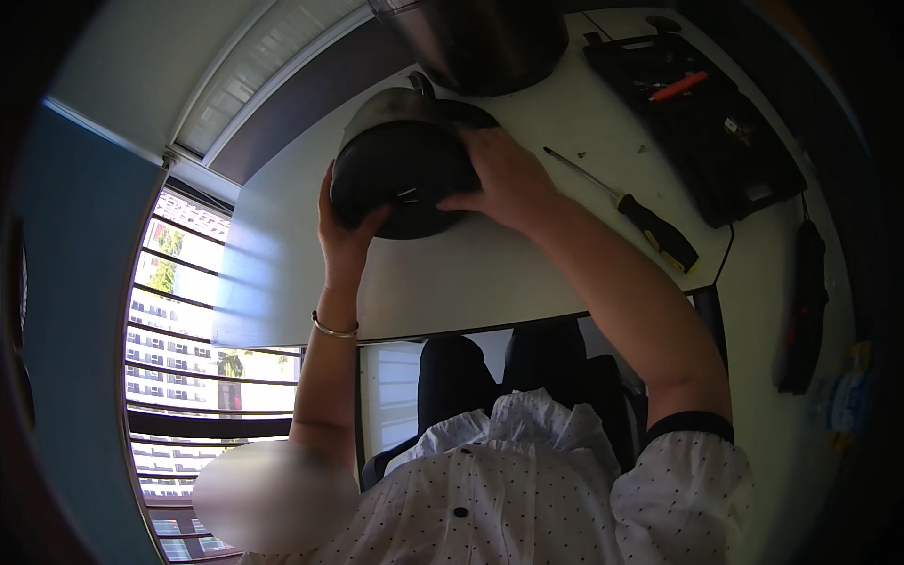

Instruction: The person assembles a stainless steel electric kettle by hand, attaching the base plate to the kettle body and aligning the internal components. They repeatedly fit and remove the base to check alignment, then use a screwdriver to tighten a screw on the base.

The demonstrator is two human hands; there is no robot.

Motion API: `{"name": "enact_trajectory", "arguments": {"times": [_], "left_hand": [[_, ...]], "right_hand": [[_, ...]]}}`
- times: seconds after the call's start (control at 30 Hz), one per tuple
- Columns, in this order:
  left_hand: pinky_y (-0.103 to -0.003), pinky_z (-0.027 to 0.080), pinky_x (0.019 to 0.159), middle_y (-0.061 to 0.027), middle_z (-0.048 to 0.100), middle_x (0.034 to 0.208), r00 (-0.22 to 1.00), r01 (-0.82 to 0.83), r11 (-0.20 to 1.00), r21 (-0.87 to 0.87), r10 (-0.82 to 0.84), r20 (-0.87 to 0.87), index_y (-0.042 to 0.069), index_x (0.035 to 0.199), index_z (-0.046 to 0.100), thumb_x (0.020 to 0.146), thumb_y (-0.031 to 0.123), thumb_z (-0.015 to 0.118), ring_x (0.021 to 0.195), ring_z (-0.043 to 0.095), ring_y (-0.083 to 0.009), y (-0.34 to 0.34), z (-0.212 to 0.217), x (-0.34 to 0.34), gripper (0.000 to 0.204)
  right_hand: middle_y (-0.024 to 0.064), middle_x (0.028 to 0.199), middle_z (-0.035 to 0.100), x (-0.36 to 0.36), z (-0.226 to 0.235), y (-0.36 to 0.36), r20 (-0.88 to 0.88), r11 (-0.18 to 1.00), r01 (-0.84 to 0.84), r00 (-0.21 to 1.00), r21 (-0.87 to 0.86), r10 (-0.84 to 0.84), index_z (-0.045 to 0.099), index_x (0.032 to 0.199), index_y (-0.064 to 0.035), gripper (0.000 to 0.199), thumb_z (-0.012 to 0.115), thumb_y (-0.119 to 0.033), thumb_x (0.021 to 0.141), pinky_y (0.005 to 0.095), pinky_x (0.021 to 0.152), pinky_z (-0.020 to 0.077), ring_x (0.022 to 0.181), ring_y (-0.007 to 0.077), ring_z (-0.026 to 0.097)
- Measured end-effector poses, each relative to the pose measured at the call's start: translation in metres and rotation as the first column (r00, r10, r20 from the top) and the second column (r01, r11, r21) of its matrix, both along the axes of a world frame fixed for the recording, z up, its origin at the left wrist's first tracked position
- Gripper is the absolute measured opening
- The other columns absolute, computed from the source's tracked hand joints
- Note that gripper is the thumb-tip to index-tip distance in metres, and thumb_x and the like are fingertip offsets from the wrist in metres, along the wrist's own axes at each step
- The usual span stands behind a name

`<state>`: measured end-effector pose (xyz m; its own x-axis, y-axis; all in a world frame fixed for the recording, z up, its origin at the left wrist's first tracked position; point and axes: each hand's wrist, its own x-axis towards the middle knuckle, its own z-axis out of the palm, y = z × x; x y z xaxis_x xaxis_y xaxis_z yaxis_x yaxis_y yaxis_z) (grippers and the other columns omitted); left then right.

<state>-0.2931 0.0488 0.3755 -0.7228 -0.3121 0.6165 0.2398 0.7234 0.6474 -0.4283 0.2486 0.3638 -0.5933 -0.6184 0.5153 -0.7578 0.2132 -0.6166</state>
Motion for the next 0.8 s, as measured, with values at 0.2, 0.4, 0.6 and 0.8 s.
{"name": "enact_trajectory", "arguments": {"times": [0.2, 0.4, 0.6, 0.8], "left_hand": [[-0.036, 0.052, 0.089, -0.0193, 0.059, 0.117, 1.000, -0.024, 0.997, 0.073, 0.025, -0.008, 0.006, 0.143, 0.028, 0.071, 0.004, 0.078, 0.107, 0.060, -0.0278, 0.023, -0.009, 0.023, 0.087], [-0.038, 0.046, 0.099, -0.0180, 0.045, 0.132, 1.000, 0.007, 0.980, 0.198, -0.010, 0.013, 0.005, 0.144, 0.029, 0.073, -0.003, 0.074, 0.118, 0.051, -0.0288, 0.060, -0.006, 0.055, 0.085], [-0.041, 0.046, 0.094, -0.0175, 0.035, 0.135, 0.968, -0.233, 0.945, -0.231, 0.202, -0.148, 0.009, 0.140, 0.039, 0.069, 0.009, 0.081, 0.122, 0.043, -0.0344, 0.068, -0.005, 0.060, 0.083], [-0.041, 0.040, 0.096, -0.0144, 0.049, 0.123, 0.921, -0.360, 0.866, -0.347, 0.272, -0.277, 0.006, 0.133, 0.048, 0.069, 0.007, 0.080, 0.112, 0.050, -0.0315, 0.083, -0.005, 0.069, 0.071]], "right_hand": [[0.0155, 0.116, 0.056, 0.013, 0.024, 0.023, 0.012, 0.984, 0.004, 1.000, 0.179, -0.007, 0.052, 0.125, -0.0041, 0.084, 0.087, -0.033, 0.055, 0.0399, 0.097, 0.0430, 0.113, 0.0315, 0.052], [0.0118, 0.115, 0.057, 0.029, 0.012, 0.048, 0.015, 0.991, -0.026, 1.000, 0.130, 0.024, 0.053, 0.122, -0.0059, 0.082, 0.085, -0.041, 0.056, 0.0398, 0.091, 0.0463, 0.111, 0.0286, 0.053], [0.0133, 0.124, 0.049, 0.043, 0.006, 0.049, -0.057, 0.994, 0.057, 0.997, 0.094, -0.052, 0.045, 0.132, -0.0061, 0.088, 0.083, -0.038, 0.060, 0.0397, 0.094, 0.0459, 0.117, 0.0300, 0.048], [0.0165, 0.131, 0.040, 0.061, -0.004, 0.052, -0.147, 0.995, 0.069, 0.986, -0.068, -0.079, 0.035, 0.138, -0.0036, 0.091, 0.082, -0.025, 0.063, 0.0413, 0.097, 0.0436, 0.122, 0.0338, 0.043]]}}
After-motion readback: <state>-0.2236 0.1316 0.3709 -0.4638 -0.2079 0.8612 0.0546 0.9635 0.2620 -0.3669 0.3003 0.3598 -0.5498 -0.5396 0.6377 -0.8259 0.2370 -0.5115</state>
